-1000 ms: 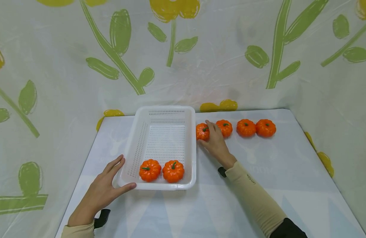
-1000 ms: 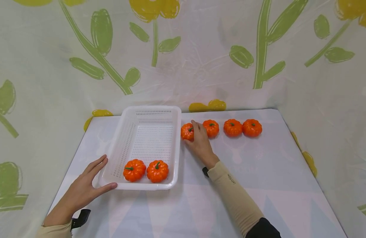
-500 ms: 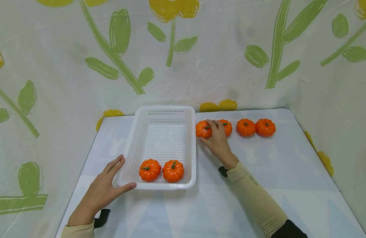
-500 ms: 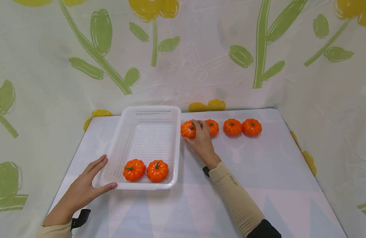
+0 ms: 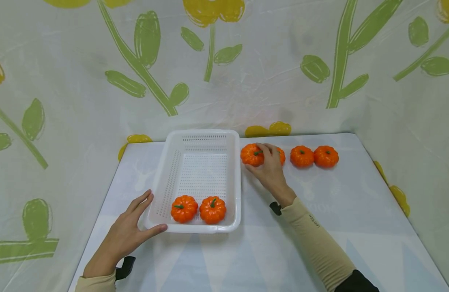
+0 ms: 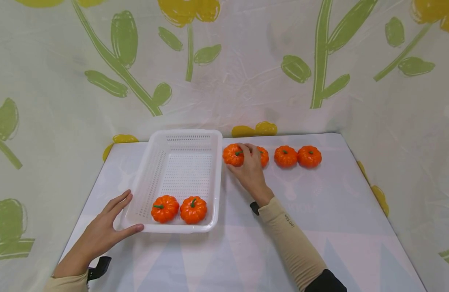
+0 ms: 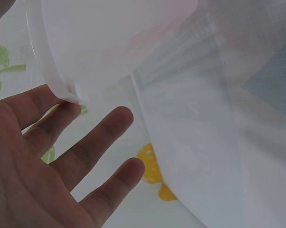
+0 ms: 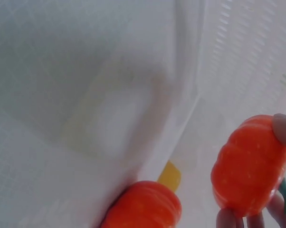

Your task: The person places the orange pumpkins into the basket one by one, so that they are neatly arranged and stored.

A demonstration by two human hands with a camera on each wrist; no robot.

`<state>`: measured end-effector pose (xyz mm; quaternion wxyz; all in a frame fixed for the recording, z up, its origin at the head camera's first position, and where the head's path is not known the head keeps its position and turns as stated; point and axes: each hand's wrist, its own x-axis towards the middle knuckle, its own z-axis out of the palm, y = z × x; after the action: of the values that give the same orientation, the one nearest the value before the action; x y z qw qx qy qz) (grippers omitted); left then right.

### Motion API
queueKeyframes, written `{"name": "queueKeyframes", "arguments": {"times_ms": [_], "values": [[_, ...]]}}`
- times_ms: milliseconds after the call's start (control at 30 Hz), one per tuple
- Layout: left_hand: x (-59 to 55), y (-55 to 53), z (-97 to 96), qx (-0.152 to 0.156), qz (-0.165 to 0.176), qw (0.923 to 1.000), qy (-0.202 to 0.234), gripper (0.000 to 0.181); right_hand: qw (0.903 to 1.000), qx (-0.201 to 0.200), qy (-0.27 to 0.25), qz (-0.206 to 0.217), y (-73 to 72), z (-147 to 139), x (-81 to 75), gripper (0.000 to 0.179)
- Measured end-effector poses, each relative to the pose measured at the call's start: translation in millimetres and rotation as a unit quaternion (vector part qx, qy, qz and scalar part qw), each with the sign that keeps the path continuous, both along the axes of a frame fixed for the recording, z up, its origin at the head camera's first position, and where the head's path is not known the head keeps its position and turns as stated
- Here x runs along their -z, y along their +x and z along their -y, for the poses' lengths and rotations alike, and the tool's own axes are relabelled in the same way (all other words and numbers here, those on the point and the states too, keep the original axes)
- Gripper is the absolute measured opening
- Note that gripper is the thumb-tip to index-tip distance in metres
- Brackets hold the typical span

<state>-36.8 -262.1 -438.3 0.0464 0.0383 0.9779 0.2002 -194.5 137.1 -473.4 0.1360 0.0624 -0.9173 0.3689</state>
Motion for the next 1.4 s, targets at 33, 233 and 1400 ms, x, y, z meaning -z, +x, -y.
{"name": "queueKeyframes", "arguments": {"times_ms": [33,233,1400], "values": [[0.1,-0.1,0.0,-0.001,0.001,1.0,0.0,0.103,1.0,0.001,-0.001,-0.002,-0.4,0,-0.4,0.078],[0.0,0.2,0.1,-0.002,0.002,1.0,0.003,0.103,0.9997,-0.001,-0.001,-0.026,-1.5,-2,-5.3,0.076],[-1.9,0.7,1.0,0.005,-0.016,0.9996,0.02,0.101,0.992,-0.067,-0.004,-0.107,-4.2,11,-38.4,0.077]]}}
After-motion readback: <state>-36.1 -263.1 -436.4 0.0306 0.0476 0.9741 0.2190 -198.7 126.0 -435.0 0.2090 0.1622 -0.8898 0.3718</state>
